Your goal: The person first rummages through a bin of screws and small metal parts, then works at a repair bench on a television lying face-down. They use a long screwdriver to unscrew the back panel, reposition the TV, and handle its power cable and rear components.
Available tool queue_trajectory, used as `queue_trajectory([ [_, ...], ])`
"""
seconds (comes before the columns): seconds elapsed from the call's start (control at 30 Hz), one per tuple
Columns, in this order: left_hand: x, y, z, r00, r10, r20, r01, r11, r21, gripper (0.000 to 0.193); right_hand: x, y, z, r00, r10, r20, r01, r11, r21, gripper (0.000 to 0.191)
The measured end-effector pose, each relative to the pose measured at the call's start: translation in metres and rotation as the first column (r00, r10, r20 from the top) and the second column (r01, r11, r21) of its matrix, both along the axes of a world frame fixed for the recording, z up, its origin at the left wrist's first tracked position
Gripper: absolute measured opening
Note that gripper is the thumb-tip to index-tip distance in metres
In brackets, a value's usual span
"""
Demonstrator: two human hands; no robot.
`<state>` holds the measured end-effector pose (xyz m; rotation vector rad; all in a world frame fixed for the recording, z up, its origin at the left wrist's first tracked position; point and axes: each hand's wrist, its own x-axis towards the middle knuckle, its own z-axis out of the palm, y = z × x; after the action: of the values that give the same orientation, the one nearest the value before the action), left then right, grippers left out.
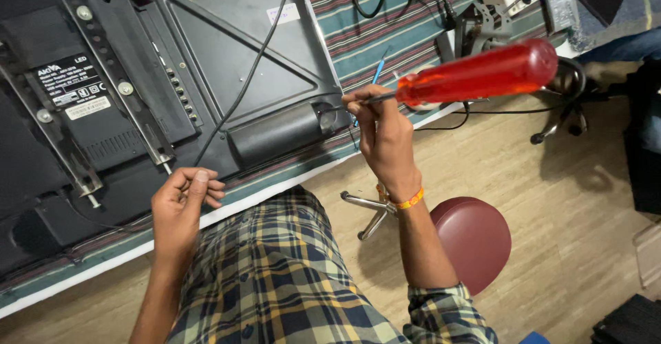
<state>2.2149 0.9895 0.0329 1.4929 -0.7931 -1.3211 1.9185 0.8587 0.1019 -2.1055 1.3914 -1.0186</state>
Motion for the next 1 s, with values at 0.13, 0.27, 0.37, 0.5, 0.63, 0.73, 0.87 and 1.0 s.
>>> queue_trajectory([
  [0.13, -0.005, -0.001, -0.001, 1.0, 0.003, -0.015, -0.002, 1.0, 0.011, 0.027, 0.005, -0.014, 0.004, 1.0, -0.001, -0.026, 0.0, 0.999, -0.04, 0.019],
  [0.27, -0.01, -0.001, -0.005, 1.0, 0.005, -0.022, -0.005, 1.0, 0.009, 0.027, 0.006, -0.019, 0.014, 0.999, 0.041, -0.036, -0.043, 0.998, -0.053, 0.018],
  [0.37, -0.015, 0.001, -0.009, 0.999, 0.022, -0.032, -0.022, 1.0, -0.002, 0.027, 0.011, -0.018, 0.022, 0.996, 0.02, 0.089, -0.031, 0.992, 0.125, 0.015],
  [0.5, -0.023, 0.003, -0.013, 0.996, 0.047, -0.074, -0.046, 0.999, 0.009, 0.028, 0.02, -0.021, 0.027, 0.995, -0.045, 0.088, 0.042, 0.998, 0.037, 0.018],
  [0.63, -0.031, 0.002, -0.016, 0.992, 0.05, -0.12, -0.051, 0.999, -0.011, 0.028, 0.016, -0.022, 0.033, 0.97, 0.083, 0.226, -0.122, 0.979, 0.161, 0.022],
  [0.73, -0.035, 0.001, -0.014, 0.992, 0.061, -0.114, -0.064, 0.998, -0.019, 0.028, 0.015, -0.02, 0.033, 0.979, 0.05, 0.197, -0.085, 0.981, 0.173, 0.018],
  [0.87, -0.043, 0.0, -0.01, 0.995, 0.046, -0.087, -0.049, 0.998, -0.037, 0.029, 0.013, -0.023, 0.029, 0.985, -0.03, -0.17, 0.028, 1.0, -0.011, 0.023],
  [1.0, -0.052, -0.002, -0.009, 0.995, 0.054, -0.081, -0.056, 0.998, -0.026, 0.029, 0.004, -0.026, 0.031, 0.986, 0.118, 0.114, -0.131, 0.984, 0.118, 0.025],
])
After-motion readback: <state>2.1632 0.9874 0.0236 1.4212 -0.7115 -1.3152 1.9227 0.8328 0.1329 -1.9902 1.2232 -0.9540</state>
